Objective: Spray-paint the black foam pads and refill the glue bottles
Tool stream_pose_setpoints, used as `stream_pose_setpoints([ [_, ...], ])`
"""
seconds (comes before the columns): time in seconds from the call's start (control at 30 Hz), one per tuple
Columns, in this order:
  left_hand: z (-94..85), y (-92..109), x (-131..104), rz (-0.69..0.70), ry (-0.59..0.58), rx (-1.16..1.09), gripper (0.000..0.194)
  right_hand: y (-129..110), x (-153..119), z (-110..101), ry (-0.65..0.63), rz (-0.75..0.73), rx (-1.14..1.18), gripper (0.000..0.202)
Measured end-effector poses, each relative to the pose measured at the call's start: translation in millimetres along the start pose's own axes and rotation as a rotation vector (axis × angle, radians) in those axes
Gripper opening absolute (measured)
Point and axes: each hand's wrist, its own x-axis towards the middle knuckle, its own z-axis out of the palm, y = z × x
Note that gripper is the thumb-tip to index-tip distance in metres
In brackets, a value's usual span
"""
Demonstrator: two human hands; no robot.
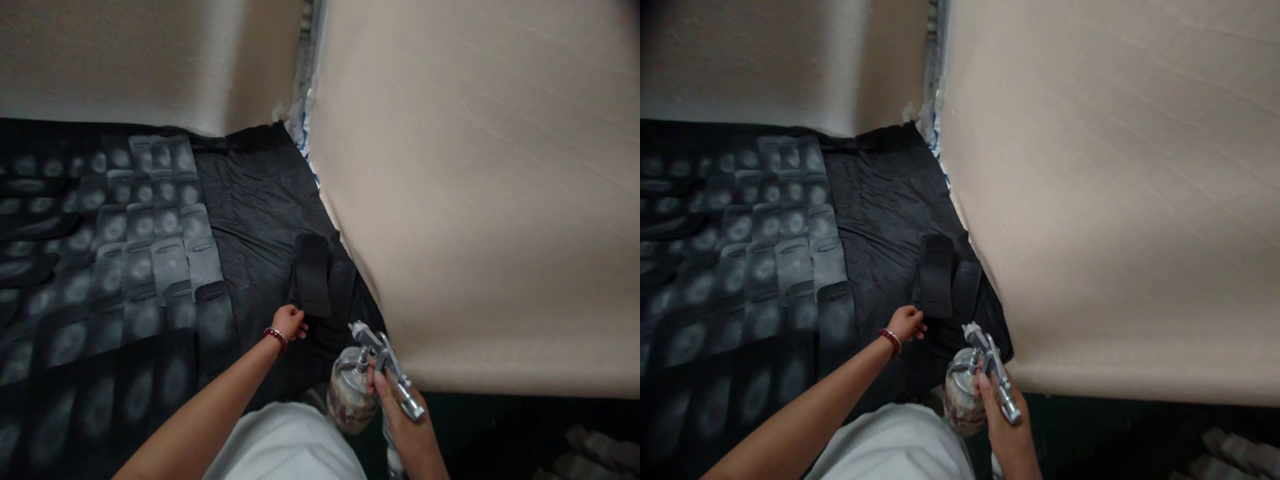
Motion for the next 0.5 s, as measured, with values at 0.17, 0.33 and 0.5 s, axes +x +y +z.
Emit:
stream_pose_setpoints([
  [0.17, 1.4, -2, -1, -0.008, -0.032, -0.250, 0.023, -4, -8, -6, -0.003, 0.070, -0.016, 0.038],
  [0.33, 2.9, -1, -2, 0.014, -0.088, -0.209, 0.024, -11, -7, 1, -0.022, 0.077, 0.007, 0.040],
  [0.5, 5.8, 14, 1, -0.031, -0.089, -0.190, 0.023, -16, 5, 6, 0.002, 0.039, -0.011, 0.043],
])
